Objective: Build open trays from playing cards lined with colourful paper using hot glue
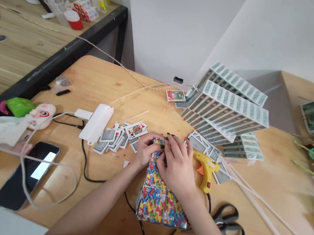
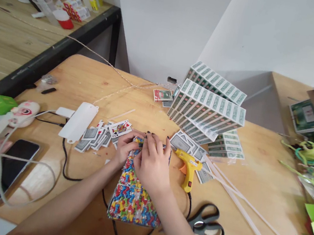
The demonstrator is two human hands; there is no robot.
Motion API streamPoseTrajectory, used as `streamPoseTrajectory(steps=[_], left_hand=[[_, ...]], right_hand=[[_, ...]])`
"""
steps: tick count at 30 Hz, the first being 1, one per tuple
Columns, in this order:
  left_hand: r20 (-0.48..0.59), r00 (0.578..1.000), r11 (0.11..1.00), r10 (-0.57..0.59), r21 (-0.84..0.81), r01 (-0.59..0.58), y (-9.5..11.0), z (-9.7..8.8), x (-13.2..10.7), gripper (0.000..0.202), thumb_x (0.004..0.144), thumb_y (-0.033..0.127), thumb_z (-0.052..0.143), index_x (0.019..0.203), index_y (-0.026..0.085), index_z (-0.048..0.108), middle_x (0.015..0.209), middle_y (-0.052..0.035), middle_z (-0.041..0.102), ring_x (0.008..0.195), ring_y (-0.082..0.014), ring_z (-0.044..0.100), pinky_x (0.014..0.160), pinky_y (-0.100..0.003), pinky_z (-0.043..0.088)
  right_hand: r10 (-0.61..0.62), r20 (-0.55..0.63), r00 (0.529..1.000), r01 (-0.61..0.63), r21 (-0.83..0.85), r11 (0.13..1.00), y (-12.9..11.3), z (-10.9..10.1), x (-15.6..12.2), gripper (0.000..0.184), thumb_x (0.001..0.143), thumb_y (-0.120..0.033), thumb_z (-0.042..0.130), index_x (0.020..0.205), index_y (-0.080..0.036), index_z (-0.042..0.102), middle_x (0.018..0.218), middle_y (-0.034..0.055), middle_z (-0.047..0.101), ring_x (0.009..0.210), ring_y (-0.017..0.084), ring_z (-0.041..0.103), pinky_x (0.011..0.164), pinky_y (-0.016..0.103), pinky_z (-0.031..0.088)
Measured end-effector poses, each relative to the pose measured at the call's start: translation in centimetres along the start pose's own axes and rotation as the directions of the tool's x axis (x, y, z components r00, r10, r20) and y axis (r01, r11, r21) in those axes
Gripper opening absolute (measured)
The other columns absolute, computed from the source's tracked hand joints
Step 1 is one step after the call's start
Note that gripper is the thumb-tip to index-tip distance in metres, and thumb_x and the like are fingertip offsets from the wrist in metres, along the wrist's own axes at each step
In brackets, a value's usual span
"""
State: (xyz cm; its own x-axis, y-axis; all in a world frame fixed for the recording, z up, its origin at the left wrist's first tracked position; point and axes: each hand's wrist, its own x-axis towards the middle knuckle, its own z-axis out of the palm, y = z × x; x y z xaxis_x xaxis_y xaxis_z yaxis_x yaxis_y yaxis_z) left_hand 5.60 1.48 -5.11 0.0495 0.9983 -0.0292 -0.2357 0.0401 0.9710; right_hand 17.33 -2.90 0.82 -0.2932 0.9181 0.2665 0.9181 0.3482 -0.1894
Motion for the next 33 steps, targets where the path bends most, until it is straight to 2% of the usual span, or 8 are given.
streamPoseTrajectory(steps=[8,17,23,33], left_hand=[[0.014,0.999,0.999,-0.036,-0.025,0.036,0.0,0.1,0.0,0.019,0.055,0.015,0.057,0.071,0.019,0.066,0.079,-0.0019,0.067,0.083,-0.0211,0.06,0.079,-0.032,0.044],[0.04,0.997,0.998,-0.063,-0.029,0.064,0.1,0.0,-0.1,0.018,0.055,0.016,0.056,0.072,0.019,0.06,0.073,0.0017,0.06,0.075,-0.0176,0.054,0.074,-0.029,0.042],[0.052,0.997,0.997,-0.06,-0.039,0.062,0.0,0.0,0.0,0.017,0.055,0.016,0.055,0.072,0.02,0.058,0.07,0.0021,0.058,0.072,-0.0169,0.052,0.071,-0.028,0.041],[0.054,0.997,0.997,-0.047,-0.062,0.05,0.1,0.1,0.1,0.015,0.055,0.015,0.054,0.069,0.019,0.058,0.067,0.0029,0.056,0.068,-0.015,0.05,0.069,-0.028,0.04]], right_hand=[[-0.143,0.096,0.985,0.146,-0.029,0.989,0.4,-0.4,-0.1,0.04,0.089,-0.019,0.037,0.123,-0.007,0.054,0.136,0.0155,0.051,0.126,0.033,0.042,0.105,0.06,0.028],[-0.118,0.066,0.991,0.108,0.143,0.984,1.0,-0.2,-0.1,0.039,0.087,-0.017,0.04,0.123,-0.014,0.055,0.13,0.0089,0.057,0.127,0.03,0.042,0.105,0.058,0.032],[-0.103,0.06,0.993,0.093,0.158,0.983,1.0,-0.2,0.0,0.036,0.087,-0.016,0.041,0.117,-0.016,0.06,0.129,0.0066,0.058,0.128,0.031,0.041,0.105,0.059,0.031],[-0.089,0.093,0.992,0.067,0.212,0.975,1.1,-0.4,0.4,0.037,0.086,-0.018,0.041,0.12,-0.016,0.058,0.13,0.0055,0.058,0.126,0.03,0.042,0.103,0.056,0.034]])
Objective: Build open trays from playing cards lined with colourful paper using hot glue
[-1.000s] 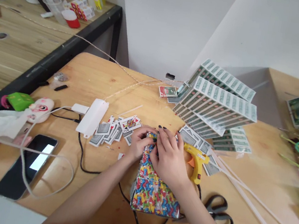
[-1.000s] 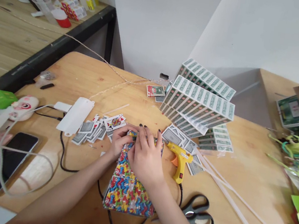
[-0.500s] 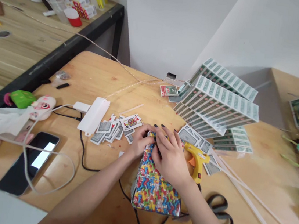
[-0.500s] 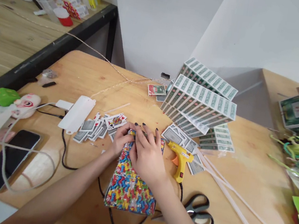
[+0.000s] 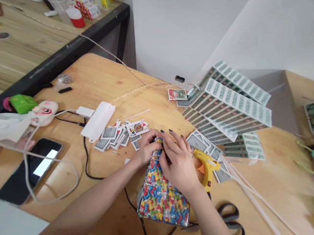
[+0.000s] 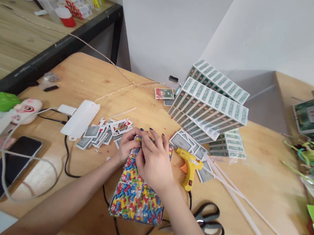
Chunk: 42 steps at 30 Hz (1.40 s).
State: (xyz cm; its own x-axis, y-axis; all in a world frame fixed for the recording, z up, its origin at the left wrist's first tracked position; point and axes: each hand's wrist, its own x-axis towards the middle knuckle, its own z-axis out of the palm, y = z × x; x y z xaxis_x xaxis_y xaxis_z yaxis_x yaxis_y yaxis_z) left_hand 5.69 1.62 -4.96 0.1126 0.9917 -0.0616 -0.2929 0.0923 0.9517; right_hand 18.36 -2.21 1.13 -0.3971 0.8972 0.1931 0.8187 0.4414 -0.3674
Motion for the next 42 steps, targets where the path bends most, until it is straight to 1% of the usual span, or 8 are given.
streamPoseTrajectory(steps=[3,7,13,21,28,32,37,42], left_hand=[[0.001,1.0,1.0,0.005,-0.002,-0.005,-0.2,0.0,0.0,0.015,0.055,0.014,0.053,0.069,0.018,0.058,0.068,0.0024,0.056,0.07,-0.0151,0.05,0.069,-0.027,0.04],[0.015,1.0,1.0,0.005,-0.008,-0.005,-0.4,0.0,0.0,0.016,0.057,0.014,0.053,0.071,0.018,0.058,0.068,0.0023,0.054,0.071,-0.0152,0.05,0.069,-0.027,0.04],[0.016,0.999,1.0,0.028,-0.006,-0.028,-0.3,0.0,0.0,0.015,0.058,0.014,0.054,0.072,0.018,0.057,0.069,0.002,0.054,0.07,-0.0148,0.048,0.067,-0.027,0.039],[0.023,0.999,0.999,0.044,0.005,-0.044,-0.4,0.0,-0.2,0.014,0.059,0.011,0.053,0.072,0.018,0.053,0.072,0.0005,0.053,0.075,-0.0165,0.048,0.07,-0.028,0.039],[0.048,0.998,0.999,0.029,0.019,-0.03,-0.8,-0.2,-0.1,0.016,0.058,0.013,0.052,0.074,0.018,0.053,0.076,0.0005,0.054,0.079,-0.0175,0.049,0.075,-0.029,0.04],[0.045,0.999,0.999,0.026,0.038,-0.028,-0.9,-0.4,0.0,0.014,0.061,0.016,0.052,0.075,0.019,0.053,0.075,0.0007,0.053,0.077,-0.0175,0.048,0.073,-0.029,0.039],[0.068,0.998,0.999,0.017,0.038,-0.02,-0.5,-0.4,0.0,0.014,0.058,0.016,0.054,0.072,0.019,0.054,0.073,0.0015,0.053,0.075,-0.0169,0.048,0.072,-0.028,0.038],[0.078,0.997,1.0,-0.015,0.006,0.014,-0.3,-0.3,0.0,0.016,0.058,0.017,0.055,0.074,0.019,0.054,0.079,0.0004,0.058,0.081,-0.0183,0.052,0.078,-0.03,0.039]], right_hand=[[-0.015,0.004,1.0,0.015,0.025,1.0,0.0,-0.2,0.3,0.038,0.086,-0.016,0.041,0.12,-0.017,0.058,0.129,0.0051,0.058,0.126,0.029,0.043,0.103,0.053,0.036],[-0.069,-0.01,0.998,0.069,0.061,0.996,0.1,-0.3,0.8,0.038,0.082,-0.014,0.043,0.116,-0.012,0.061,0.126,0.0083,0.061,0.124,0.027,0.046,0.102,0.046,0.041],[-0.152,-0.012,0.988,0.153,0.023,0.988,-0.1,-0.3,1.7,0.029,0.077,-0.014,0.047,0.096,-0.012,0.069,0.118,0.01,0.066,0.122,0.03,0.048,0.104,0.052,0.037],[-0.131,0.01,0.991,0.131,0.032,0.991,-0.3,-0.8,2.1,0.03,0.075,-0.013,0.046,0.095,-0.01,0.068,0.119,0.0091,0.065,0.129,0.029,0.042,0.108,0.052,0.032],[-0.134,-0.011,0.991,0.134,0.106,0.985,-0.1,-0.9,2.6,0.027,0.071,-0.011,0.048,0.088,-0.013,0.068,0.113,0.0079,0.068,0.128,0.028,0.044,0.109,0.05,0.031],[-0.089,-0.064,0.994,0.097,0.121,0.988,-0.1,-0.5,2.3,0.024,0.076,-0.013,0.047,0.086,-0.015,0.069,0.112,0.0072,0.069,0.128,0.029,0.044,0.107,0.051,0.034],[0.003,-0.143,0.99,0.029,0.222,0.975,0.7,0.0,1.2,0.028,0.081,-0.012,0.045,0.09,-0.015,0.071,0.113,0.0087,0.068,0.128,0.027,0.043,0.102,0.046,0.043],[0.064,-0.074,0.995,-0.046,0.228,0.973,1.6,-1.0,1.6,0.034,0.075,-0.011,0.049,0.098,-0.018,0.073,0.129,0.0104,0.057,0.128,0.029,0.041,0.102,0.05,0.041]])
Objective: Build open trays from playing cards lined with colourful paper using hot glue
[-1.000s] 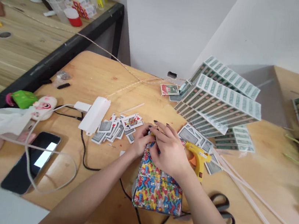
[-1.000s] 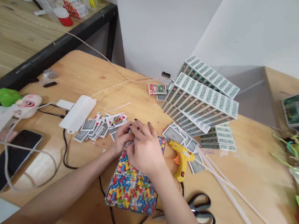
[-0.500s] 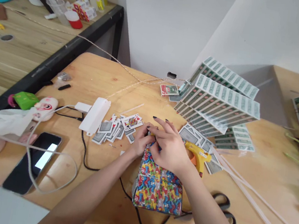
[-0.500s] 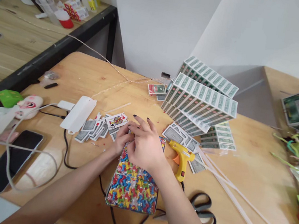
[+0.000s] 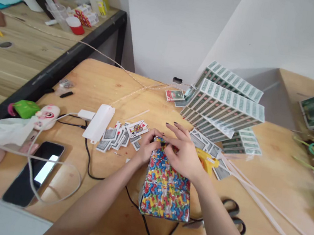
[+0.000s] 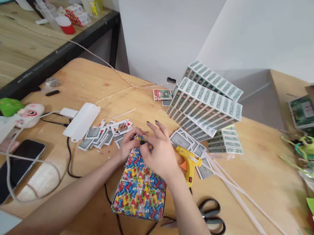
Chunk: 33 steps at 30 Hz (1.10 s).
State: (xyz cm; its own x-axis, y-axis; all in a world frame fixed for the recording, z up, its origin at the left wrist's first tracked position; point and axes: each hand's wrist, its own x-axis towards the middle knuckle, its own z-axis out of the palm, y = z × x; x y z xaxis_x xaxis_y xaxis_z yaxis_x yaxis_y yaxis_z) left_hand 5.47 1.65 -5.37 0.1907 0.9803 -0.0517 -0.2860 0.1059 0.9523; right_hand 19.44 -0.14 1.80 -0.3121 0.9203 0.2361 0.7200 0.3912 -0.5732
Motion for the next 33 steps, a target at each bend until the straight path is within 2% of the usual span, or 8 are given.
streamPoseTrajectory(steps=[6,8,13,19,24,27,29,33], left_hand=[[0.008,1.0,1.0,-0.022,-0.009,0.022,-0.6,-0.2,0.1,0.016,0.058,0.019,0.057,0.074,0.019,0.054,0.077,0.0008,0.058,0.077,-0.0178,0.052,0.073,-0.029,0.039],[0.007,1.0,1.0,-0.026,-0.007,0.026,-0.8,-0.3,0.1,0.015,0.059,0.02,0.057,0.074,0.019,0.054,0.076,0.001,0.057,0.076,-0.0176,0.052,0.071,-0.029,0.038],[0.014,0.999,1.0,-0.029,-0.008,0.029,-1.0,-0.5,0.2,0.016,0.059,0.02,0.058,0.074,0.019,0.054,0.075,0.0015,0.058,0.073,-0.0167,0.052,0.069,-0.028,0.039],[-0.005,1.0,1.0,-0.019,-0.005,0.019,-0.9,-0.3,0.2,0.016,0.059,0.021,0.058,0.075,0.019,0.055,0.078,0.0007,0.059,0.077,-0.0179,0.054,0.073,-0.029,0.04],[-0.047,0.999,1.0,0.018,0.013,-0.017,-0.7,-0.2,0.1,0.014,0.061,0.019,0.059,0.074,0.019,0.058,0.073,0.0017,0.058,0.073,-0.0167,0.052,0.071,-0.029,0.04],[-0.043,0.998,0.999,0.043,0.019,-0.043,-0.6,-0.2,0.1,0.012,0.063,0.018,0.059,0.075,0.019,0.06,0.073,0.0008,0.059,0.075,-0.0174,0.052,0.072,-0.03,0.041],[-0.038,0.998,0.998,0.054,0.021,-0.053,-0.6,-0.2,0.1,0.011,0.065,0.018,0.059,0.076,0.019,0.06,0.074,0.0001,0.06,0.075,-0.0182,0.053,0.073,-0.031,0.041],[-0.048,0.997,0.998,0.063,0.028,-0.061,-0.7,-0.2,0.1,0.011,0.067,0.019,0.06,0.078,0.018,0.06,0.075,-0.0009,0.06,0.077,-0.0189,0.054,0.074,-0.032,0.042]], right_hand=[[0.126,0.109,0.986,-0.129,0.018,0.991,0.4,-0.9,1.6,0.041,0.071,-0.002,0.042,0.089,-0.018,0.075,0.125,0.0107,0.06,0.121,0.025,0.05,0.104,0.046,0.04],[0.134,0.129,0.983,-0.135,0.004,0.991,0.5,-1.0,1.7,0.043,0.071,0.0,0.04,0.09,-0.018,0.075,0.124,0.0111,0.06,0.119,0.025,0.052,0.104,0.045,0.04],[0.063,0.107,0.992,-0.053,-0.094,0.994,0.6,-1.0,1.1,0.049,0.071,0.002,0.039,0.099,-0.019,0.073,0.128,0.0115,0.057,0.123,0.028,0.046,0.101,0.049,0.041],[-0.059,0.119,0.991,0.087,-0.251,0.964,-0.2,-1.0,0.8,0.043,0.073,0.003,0.042,0.098,-0.015,0.072,0.132,0.0156,0.052,0.129,0.032,0.037,0.099,0.053,0.043],[-0.202,0.233,0.951,0.279,-0.37,0.886,-1.6,-0.3,0.7,0.03,0.08,-0.002,0.043,0.093,-0.007,0.07,0.128,0.0188,0.055,0.131,0.034,0.035,0.107,0.055,0.034],[-0.281,0.279,0.918,0.373,-0.375,0.849,-1.7,0.1,0.9,0.03,0.082,-0.005,0.041,0.091,-0.008,0.07,0.127,0.0169,0.057,0.131,0.033,0.036,0.109,0.054,0.031],[-0.304,0.257,0.917,0.381,-0.346,0.858,-1.3,0.3,1.0,0.031,0.081,-0.004,0.041,0.094,-0.01,0.069,0.128,0.0128,0.057,0.131,0.031,0.037,0.11,0.052,0.031],[-0.294,0.146,0.944,0.326,-0.296,0.898,-0.4,0.8,0.9,0.035,0.076,0.001,0.041,0.094,-0.011,0.069,0.125,0.008,0.061,0.129,0.027,0.04,0.107,0.046,0.037]])
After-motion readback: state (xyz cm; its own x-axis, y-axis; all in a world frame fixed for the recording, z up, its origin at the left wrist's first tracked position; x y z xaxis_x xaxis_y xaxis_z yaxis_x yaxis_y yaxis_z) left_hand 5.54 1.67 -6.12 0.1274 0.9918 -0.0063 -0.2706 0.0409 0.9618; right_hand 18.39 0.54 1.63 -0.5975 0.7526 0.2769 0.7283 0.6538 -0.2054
